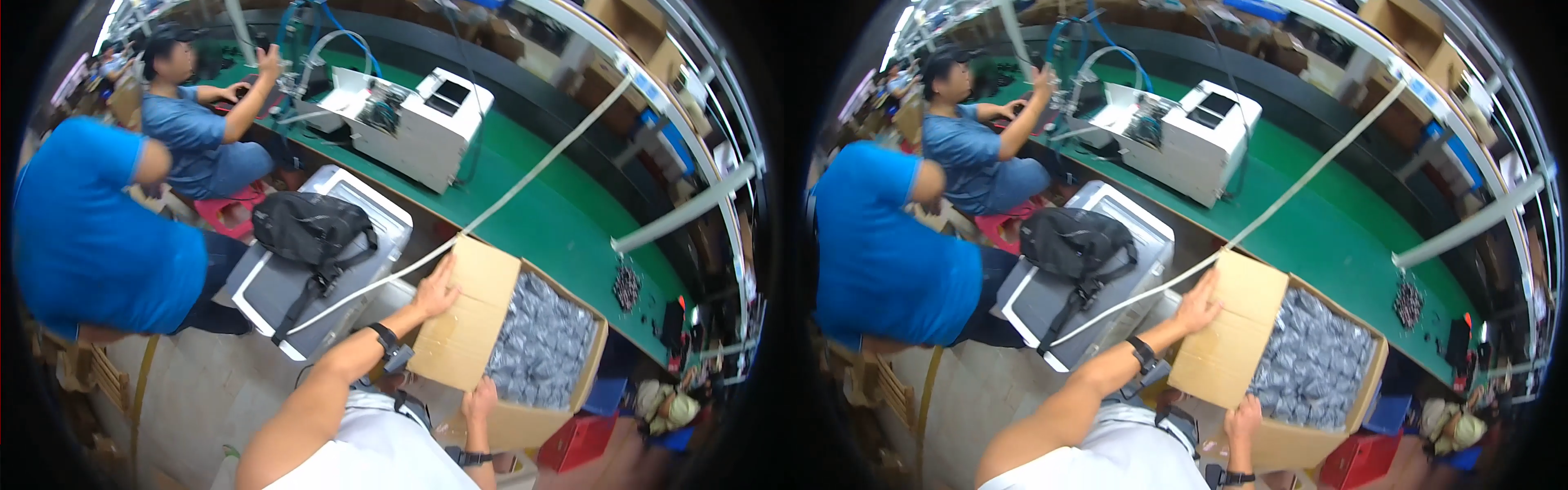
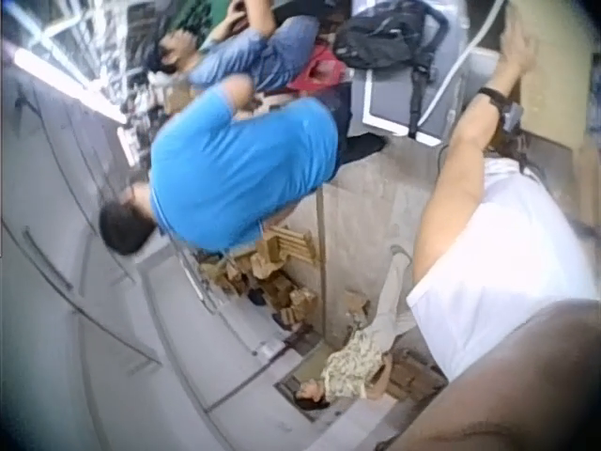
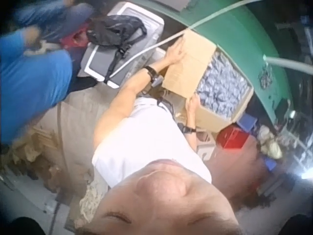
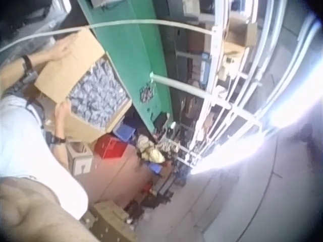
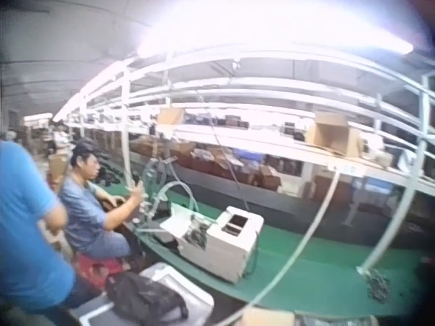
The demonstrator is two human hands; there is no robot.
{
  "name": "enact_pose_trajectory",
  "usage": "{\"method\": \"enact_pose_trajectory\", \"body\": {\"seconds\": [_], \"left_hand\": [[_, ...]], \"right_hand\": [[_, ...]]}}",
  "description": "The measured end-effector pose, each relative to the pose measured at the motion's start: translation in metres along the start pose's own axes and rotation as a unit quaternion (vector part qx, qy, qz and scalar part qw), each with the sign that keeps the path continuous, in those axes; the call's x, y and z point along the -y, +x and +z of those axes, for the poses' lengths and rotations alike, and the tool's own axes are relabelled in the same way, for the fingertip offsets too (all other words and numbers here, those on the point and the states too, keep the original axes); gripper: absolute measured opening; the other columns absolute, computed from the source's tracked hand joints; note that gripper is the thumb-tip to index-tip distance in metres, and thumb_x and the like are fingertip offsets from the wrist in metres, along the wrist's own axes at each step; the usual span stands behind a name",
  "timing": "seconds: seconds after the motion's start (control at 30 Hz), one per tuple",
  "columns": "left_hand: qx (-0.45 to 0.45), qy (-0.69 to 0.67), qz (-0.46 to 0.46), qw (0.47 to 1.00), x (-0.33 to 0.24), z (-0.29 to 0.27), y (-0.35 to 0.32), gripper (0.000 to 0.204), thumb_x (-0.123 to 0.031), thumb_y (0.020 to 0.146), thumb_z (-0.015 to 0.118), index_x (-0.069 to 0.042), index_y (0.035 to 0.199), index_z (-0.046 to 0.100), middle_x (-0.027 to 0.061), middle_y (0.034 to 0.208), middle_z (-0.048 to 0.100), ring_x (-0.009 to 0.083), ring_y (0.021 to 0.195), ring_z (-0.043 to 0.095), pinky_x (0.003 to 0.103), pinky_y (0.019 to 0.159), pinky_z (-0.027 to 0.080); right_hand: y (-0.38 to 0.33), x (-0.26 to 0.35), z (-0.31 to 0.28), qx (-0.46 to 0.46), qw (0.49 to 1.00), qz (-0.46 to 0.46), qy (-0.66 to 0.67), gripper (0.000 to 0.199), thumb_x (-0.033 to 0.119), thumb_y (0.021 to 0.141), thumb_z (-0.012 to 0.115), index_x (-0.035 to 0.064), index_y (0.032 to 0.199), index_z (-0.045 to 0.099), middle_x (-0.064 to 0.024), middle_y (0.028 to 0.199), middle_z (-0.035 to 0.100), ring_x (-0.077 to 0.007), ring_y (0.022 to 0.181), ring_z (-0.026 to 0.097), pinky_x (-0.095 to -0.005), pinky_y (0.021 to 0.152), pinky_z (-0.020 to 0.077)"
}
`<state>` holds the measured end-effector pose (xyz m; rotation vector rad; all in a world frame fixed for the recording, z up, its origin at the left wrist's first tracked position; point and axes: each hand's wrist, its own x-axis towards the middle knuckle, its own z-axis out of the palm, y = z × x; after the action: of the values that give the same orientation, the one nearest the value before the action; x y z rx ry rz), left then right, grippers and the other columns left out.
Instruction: Open cardboard boxes using a box cutter and inspect the contents in a factory setting.
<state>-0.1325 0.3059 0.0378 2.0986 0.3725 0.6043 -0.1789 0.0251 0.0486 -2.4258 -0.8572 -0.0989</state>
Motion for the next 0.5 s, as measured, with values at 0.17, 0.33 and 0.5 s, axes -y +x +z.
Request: {"method": "enact_pose_trajectory", "body": {"seconds": [0.17, 0.33, 0.5], "left_hand": [[0.009, -0.020, -0.007, 1.000, -0.005, -0.002, 0.000, 0.073, -0.025, 0.081, 0.056, -0.006, 0.140, 0.018, 0.0240, 0.138, 0.028, 0.0394, 0.121, 0.038, 0.038, 0.097, 0.037], [0.017, -0.006, 0.000, 1.000, -0.007, 0.005, 0.008, 0.080, -0.025, 0.080, 0.057, -0.001, 0.139, 0.009, 0.0271, 0.139, 0.022, 0.0411, 0.123, 0.034, 0.039, 0.099, 0.035], [-0.096, 0.134, -0.021, 0.986, -0.008, 0.009, 0.052, 0.090, -0.025, 0.074, 0.062, 0.005, 0.138, 0.005, 0.0304, 0.140, 0.013, 0.0444, 0.126, 0.025, 0.045, 0.102, 0.028]], "right_hand": [[0.002, -0.003, 0.001, 0.006, 1.000, 0.016, 0.003, 0.007, 0.008, 0.065, 0.052, 0.0029, 0.069, 0.055, -0.0136, 0.069, 0.050, -0.0336, 0.067, 0.049, -0.0421, 0.060, 0.0412], [-0.002, -0.007, -0.001, 0.007, 1.000, 0.027, -0.003, 0.006, 0.008, 0.066, 0.052, 0.0028, 0.069, 0.055, -0.0133, 0.069, 0.050, -0.0333, 0.067, 0.049, -0.0422, 0.060, 0.0411], [-0.009, -0.007, -0.003, 0.015, 0.999, 0.032, -0.002, 0.007, 0.009, 0.070, 0.054, 0.0025, 0.068, 0.055, -0.0125, 0.070, 0.051, -0.0332, 0.067, 0.049, -0.0421, 0.060, 0.0414]]}}
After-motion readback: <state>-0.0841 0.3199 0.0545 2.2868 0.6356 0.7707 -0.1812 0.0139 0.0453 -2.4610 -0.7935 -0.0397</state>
